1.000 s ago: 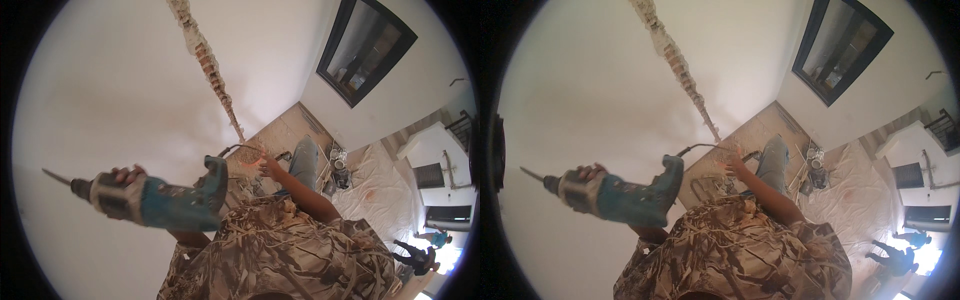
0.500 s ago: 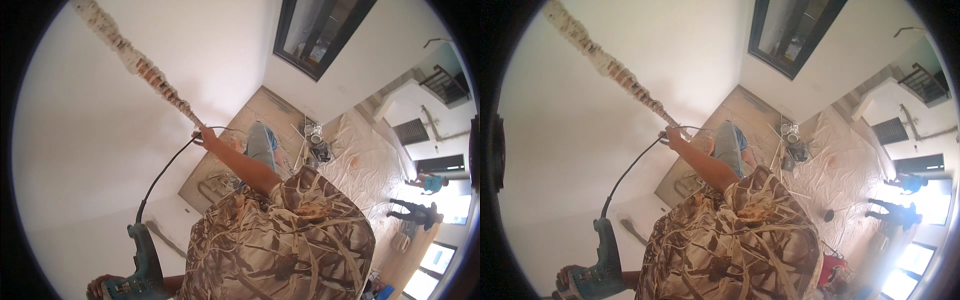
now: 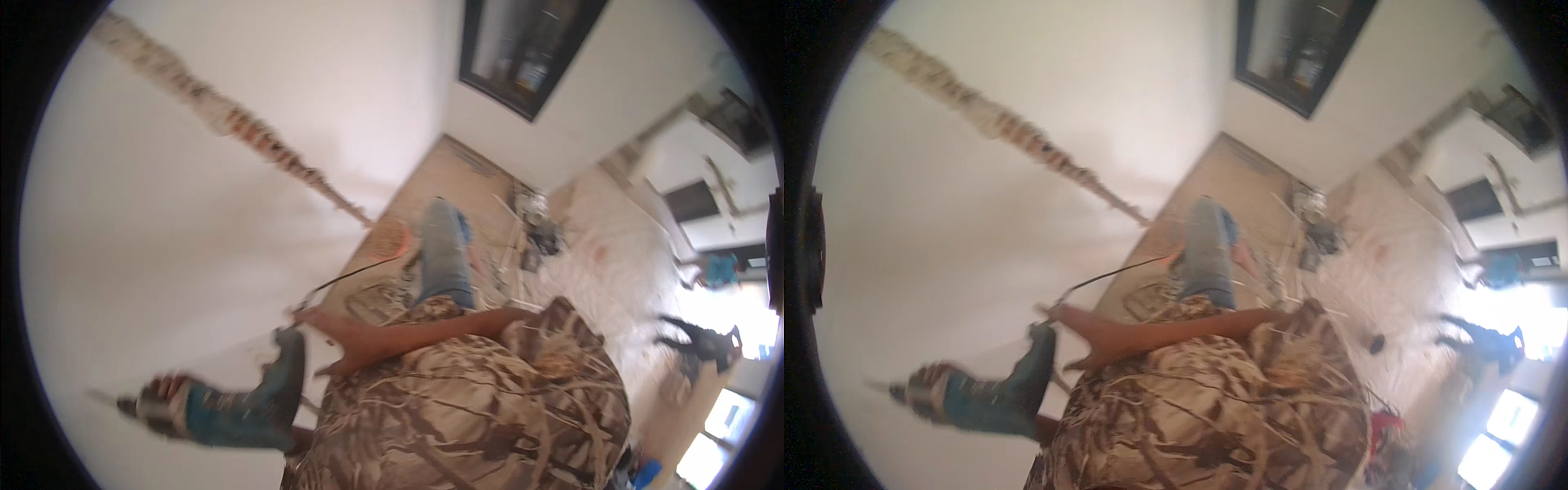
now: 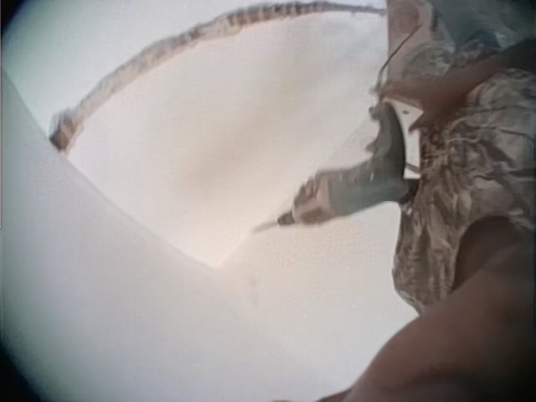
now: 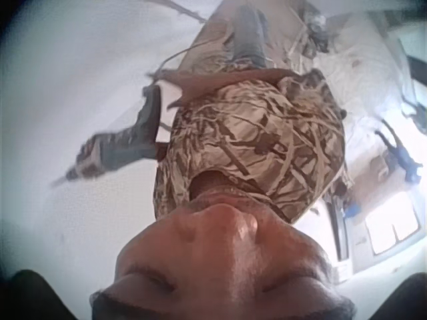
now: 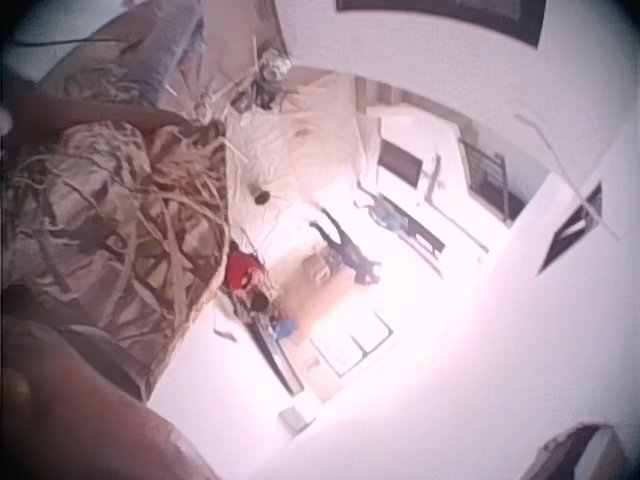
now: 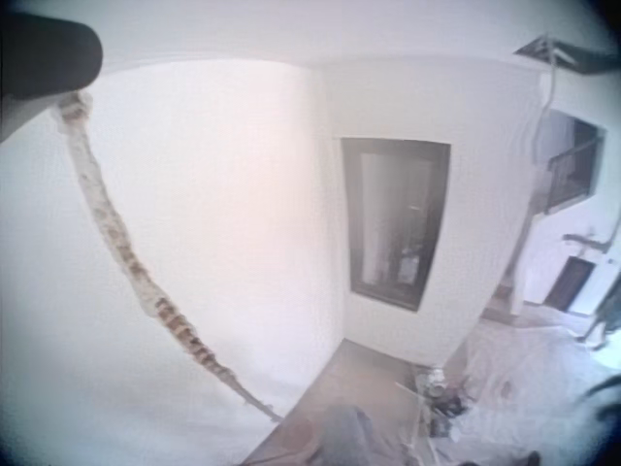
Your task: The person uses a hammer drill to drill into a channel in the ceiling while standing on an elevated surface. The person looks down at the room below where other workers are moving items on a covered floor.
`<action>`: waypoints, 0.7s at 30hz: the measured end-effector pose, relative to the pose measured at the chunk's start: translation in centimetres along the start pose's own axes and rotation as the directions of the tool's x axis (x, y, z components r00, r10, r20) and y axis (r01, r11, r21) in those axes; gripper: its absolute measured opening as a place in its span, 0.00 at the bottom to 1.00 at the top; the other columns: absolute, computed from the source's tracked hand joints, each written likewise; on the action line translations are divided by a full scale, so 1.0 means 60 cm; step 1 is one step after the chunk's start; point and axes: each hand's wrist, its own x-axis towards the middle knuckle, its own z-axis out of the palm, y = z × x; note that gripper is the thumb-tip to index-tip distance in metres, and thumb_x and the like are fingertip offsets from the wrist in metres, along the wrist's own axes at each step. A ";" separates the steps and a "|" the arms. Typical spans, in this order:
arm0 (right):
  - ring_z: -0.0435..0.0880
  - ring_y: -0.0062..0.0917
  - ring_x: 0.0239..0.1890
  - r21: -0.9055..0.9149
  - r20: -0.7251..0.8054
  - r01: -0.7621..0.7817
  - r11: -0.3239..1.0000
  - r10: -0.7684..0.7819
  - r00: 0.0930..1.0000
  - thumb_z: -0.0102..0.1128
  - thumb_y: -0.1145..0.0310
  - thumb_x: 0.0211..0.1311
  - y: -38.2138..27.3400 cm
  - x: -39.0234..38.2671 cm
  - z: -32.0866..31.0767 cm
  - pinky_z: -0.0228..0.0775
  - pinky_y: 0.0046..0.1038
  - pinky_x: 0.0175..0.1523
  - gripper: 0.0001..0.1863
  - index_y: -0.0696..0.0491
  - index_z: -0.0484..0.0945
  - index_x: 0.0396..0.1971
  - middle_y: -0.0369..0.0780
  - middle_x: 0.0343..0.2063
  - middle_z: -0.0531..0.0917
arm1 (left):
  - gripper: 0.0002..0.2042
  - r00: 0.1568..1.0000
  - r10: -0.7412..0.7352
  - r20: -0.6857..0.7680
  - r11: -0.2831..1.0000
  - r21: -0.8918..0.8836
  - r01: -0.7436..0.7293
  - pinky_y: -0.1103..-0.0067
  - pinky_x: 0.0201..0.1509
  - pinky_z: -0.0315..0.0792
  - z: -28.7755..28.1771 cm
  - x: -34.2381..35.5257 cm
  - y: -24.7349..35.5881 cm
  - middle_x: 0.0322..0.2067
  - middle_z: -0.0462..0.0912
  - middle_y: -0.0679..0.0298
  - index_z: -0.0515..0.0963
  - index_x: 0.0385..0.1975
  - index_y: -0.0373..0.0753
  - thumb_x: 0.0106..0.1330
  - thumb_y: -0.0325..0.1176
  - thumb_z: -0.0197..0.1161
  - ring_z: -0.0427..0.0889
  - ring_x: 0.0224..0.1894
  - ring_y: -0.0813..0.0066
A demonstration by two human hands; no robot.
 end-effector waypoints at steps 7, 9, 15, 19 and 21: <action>0.66 0.43 0.63 -0.182 -0.086 -0.005 0.983 -0.011 0.996 0.75 0.61 0.43 -0.007 0.006 -0.019 0.56 0.45 0.67 0.54 0.48 0.54 0.72 0.48 0.60 0.69 | 0.39 0.898 -0.264 0.352 0.800 -0.440 0.408 0.60 0.58 0.64 0.034 -0.013 -0.151 0.53 0.73 0.51 0.65 0.62 0.37 0.59 0.61 0.63 0.73 0.53 0.58; 0.71 0.40 0.60 -0.216 -0.067 0.089 0.972 -0.105 0.992 0.76 0.62 0.40 -0.001 0.014 -0.026 0.57 0.44 0.66 0.54 0.48 0.56 0.71 0.45 0.57 0.74 | 0.44 0.805 -0.294 0.515 0.726 -0.428 0.538 0.58 0.62 0.62 0.045 -0.007 -0.177 0.51 0.73 0.47 0.63 0.62 0.29 0.61 0.66 0.58 0.74 0.53 0.53; 0.78 0.39 0.52 -0.444 -0.143 0.130 0.887 -0.213 0.966 0.75 0.66 0.41 0.013 0.036 -0.132 0.61 0.41 0.63 0.49 0.50 0.62 0.68 0.44 0.53 0.78 | 0.48 0.862 -0.125 0.491 0.692 -0.580 0.430 0.54 0.70 0.56 0.100 -0.016 -0.242 0.49 0.73 0.45 0.58 0.64 0.29 0.60 0.71 0.52 0.76 0.52 0.47; 0.77 0.40 0.55 -0.386 -0.088 0.139 0.912 -0.187 0.978 0.74 0.68 0.42 -0.006 0.051 -0.210 0.66 0.37 0.58 0.46 0.52 0.64 0.66 0.45 0.58 0.77 | 0.48 0.910 -0.002 0.415 0.690 -0.658 0.301 0.53 0.72 0.54 0.136 -0.028 -0.282 0.49 0.73 0.47 0.59 0.64 0.31 0.60 0.73 0.50 0.75 0.53 0.50; 0.75 0.40 0.59 -0.328 -0.040 0.001 0.945 -0.014 0.999 0.76 0.68 0.39 -0.024 0.046 -0.251 0.66 0.37 0.62 0.50 0.52 0.62 0.68 0.46 0.59 0.76 | 0.47 0.928 -0.005 0.372 0.675 -0.683 0.278 0.51 0.73 0.53 0.161 -0.039 -0.303 0.50 0.73 0.49 0.60 0.63 0.32 0.60 0.73 0.49 0.75 0.54 0.53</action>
